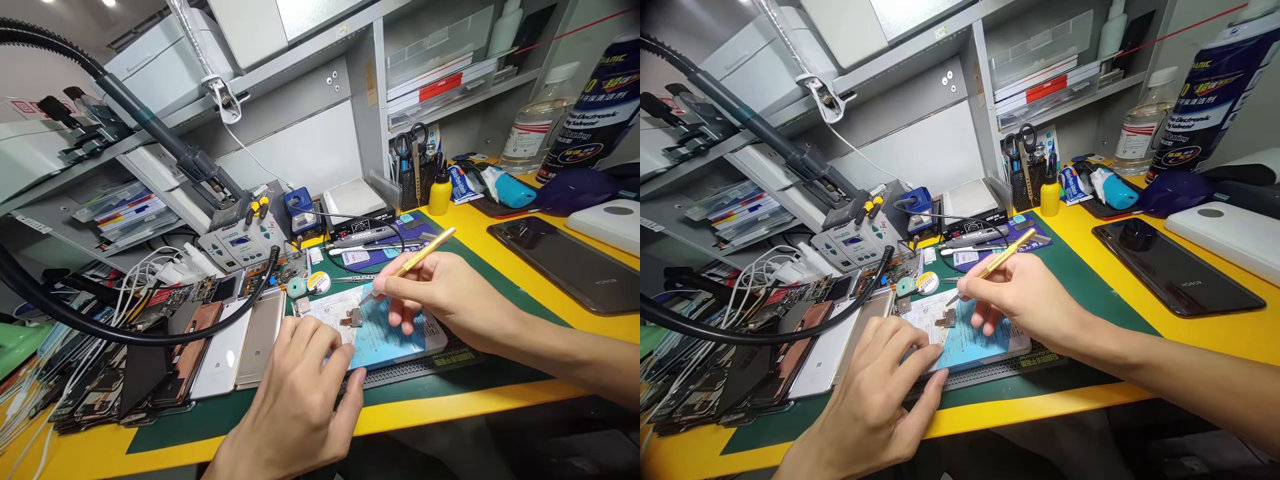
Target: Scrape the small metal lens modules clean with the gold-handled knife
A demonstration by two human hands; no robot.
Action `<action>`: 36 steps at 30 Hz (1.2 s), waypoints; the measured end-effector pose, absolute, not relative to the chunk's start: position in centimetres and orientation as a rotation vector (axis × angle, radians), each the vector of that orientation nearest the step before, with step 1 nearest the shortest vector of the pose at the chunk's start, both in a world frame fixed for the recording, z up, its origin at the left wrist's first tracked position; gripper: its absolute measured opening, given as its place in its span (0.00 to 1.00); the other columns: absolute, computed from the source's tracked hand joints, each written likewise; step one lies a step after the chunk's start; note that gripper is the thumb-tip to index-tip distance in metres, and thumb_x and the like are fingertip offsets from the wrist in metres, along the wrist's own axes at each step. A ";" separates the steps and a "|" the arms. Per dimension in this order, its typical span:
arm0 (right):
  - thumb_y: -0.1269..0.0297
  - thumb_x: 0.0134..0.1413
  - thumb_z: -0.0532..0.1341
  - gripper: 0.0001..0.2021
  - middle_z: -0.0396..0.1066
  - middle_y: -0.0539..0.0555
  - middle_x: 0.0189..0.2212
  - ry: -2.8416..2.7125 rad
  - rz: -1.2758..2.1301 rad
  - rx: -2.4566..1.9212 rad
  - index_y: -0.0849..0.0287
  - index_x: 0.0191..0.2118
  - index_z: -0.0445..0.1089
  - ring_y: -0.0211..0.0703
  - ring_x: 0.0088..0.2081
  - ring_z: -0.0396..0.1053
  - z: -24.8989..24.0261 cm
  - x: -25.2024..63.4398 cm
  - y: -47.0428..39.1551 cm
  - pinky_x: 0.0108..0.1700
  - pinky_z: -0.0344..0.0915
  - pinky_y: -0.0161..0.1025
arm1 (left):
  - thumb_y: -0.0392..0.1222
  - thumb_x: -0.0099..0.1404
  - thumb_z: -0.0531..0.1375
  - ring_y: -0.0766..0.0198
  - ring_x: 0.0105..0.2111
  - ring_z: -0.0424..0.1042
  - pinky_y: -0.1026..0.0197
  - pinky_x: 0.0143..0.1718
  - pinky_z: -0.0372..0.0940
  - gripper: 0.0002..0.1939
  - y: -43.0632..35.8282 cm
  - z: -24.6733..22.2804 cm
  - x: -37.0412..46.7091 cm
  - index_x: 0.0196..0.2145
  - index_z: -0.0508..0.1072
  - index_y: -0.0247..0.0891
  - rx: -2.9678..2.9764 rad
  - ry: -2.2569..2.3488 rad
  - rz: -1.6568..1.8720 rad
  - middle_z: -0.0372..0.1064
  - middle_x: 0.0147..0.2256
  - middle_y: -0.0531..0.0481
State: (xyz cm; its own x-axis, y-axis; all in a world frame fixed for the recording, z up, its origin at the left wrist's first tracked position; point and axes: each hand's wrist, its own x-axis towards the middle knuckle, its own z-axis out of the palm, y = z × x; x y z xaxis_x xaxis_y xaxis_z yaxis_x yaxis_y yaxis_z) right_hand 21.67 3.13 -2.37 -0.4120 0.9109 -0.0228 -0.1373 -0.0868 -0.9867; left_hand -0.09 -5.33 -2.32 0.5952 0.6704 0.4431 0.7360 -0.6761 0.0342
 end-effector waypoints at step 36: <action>0.59 0.51 0.73 0.13 0.74 0.51 0.18 -1.348 1.615 -0.939 0.62 0.32 0.73 0.37 0.19 0.70 -1.8 21.8 3.2 0.21 0.71 0.31 | 0.36 0.74 0.54 0.58 0.37 0.63 0.52 0.40 0.58 0.07 -0.5 -1.1 -2.9 0.36 0.68 0.38 -2.683 -1.540 -0.537 0.67 0.35 0.49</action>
State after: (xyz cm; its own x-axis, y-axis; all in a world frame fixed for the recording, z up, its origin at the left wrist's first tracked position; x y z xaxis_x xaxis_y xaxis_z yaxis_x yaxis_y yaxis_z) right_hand 21.80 3.22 -1.83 -0.3920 0.9190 -0.0423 -0.1228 -0.0979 -0.9876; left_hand -2.91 -0.48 -1.08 0.4602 0.8380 0.2931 0.8385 -0.5188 0.1666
